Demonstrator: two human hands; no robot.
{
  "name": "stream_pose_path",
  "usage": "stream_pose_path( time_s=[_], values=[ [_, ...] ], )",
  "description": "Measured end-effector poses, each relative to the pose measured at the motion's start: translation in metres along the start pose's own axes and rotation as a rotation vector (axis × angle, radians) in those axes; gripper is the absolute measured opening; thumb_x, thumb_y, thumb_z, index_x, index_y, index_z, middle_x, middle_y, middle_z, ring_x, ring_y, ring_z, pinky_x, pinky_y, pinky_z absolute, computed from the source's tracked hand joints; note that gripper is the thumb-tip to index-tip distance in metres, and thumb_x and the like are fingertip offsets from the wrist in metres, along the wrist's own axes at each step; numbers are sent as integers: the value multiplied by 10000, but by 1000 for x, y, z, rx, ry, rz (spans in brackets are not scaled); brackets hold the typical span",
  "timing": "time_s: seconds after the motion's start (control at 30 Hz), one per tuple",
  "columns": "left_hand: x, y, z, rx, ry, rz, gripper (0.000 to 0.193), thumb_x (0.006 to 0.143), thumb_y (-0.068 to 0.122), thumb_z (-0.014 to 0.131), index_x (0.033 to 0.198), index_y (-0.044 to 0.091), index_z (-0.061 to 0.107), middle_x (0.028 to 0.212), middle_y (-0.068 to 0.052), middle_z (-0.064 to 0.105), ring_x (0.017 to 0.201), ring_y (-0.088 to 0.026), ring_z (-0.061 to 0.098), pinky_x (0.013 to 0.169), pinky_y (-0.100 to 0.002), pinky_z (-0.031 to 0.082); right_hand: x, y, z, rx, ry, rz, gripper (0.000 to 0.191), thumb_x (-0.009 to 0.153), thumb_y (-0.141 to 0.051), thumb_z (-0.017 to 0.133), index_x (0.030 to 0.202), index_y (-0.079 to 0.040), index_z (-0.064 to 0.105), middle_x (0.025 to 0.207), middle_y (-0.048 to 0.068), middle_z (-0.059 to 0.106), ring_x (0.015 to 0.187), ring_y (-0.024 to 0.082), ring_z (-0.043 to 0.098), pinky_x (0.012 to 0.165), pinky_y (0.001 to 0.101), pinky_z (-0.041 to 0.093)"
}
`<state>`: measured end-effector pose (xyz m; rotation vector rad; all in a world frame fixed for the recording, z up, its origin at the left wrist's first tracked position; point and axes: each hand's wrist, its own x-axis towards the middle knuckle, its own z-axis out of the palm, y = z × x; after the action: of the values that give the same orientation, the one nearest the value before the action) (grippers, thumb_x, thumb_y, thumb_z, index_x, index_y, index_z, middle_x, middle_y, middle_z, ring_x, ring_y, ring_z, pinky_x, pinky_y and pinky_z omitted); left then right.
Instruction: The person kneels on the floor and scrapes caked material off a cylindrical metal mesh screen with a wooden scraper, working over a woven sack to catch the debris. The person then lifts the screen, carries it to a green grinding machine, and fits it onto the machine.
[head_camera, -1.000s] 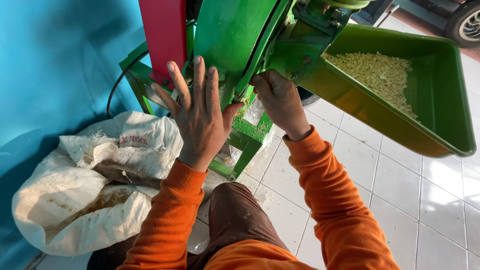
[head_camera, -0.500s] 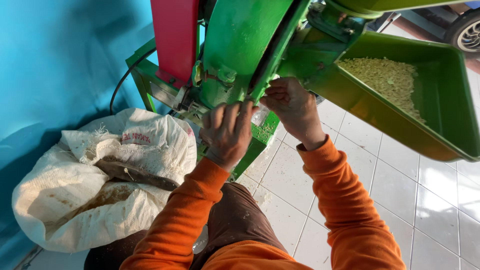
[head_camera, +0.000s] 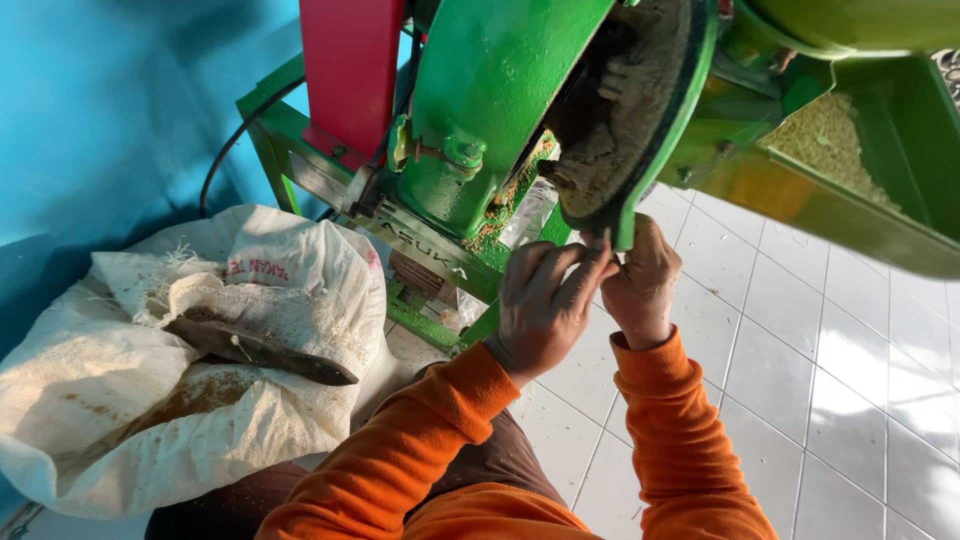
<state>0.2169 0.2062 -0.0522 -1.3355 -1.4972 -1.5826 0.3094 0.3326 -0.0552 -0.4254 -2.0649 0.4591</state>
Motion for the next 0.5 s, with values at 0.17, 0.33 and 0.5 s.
stream_pose_path(
  time_s=[0.17, 0.33, 0.5],
  values=[
    [-6, 4, 20, -265, -146, -148, 432, 1006, 151, 746, 1397, 56, 593, 1141, -54, 666, 1026, -265, 581, 933, -396, 485, -16, 16, -14, -157, 94, 75, 183, 971, -79, 778, 1108, -31, 665, 931, 93, 685, 784, 161, 670, 741, 291, 543],
    [0, 2, 41, -254, -232, -148, 519, 1028, 204, 670, 1498, 45, 516, 1099, -88, 585, 980, -274, 538, 883, -414, 455, -20, 27, -22, -155, 136, 41, 242, 1009, -105, 738, 1220, -16, 659, 1083, 106, 731, 958, 165, 725, 847, 290, 562],
    [3, 1, 51, -202, -257, -134, 464, 1041, 183, 640, 1484, 80, 547, 1048, -76, 573, 963, -269, 537, 873, -428, 453, -22, 25, -19, -72, 150, 104, 222, 1026, -145, 731, 1199, -27, 657, 1029, 70, 740, 904, 117, 692, 824, 279, 569]
  ],
)
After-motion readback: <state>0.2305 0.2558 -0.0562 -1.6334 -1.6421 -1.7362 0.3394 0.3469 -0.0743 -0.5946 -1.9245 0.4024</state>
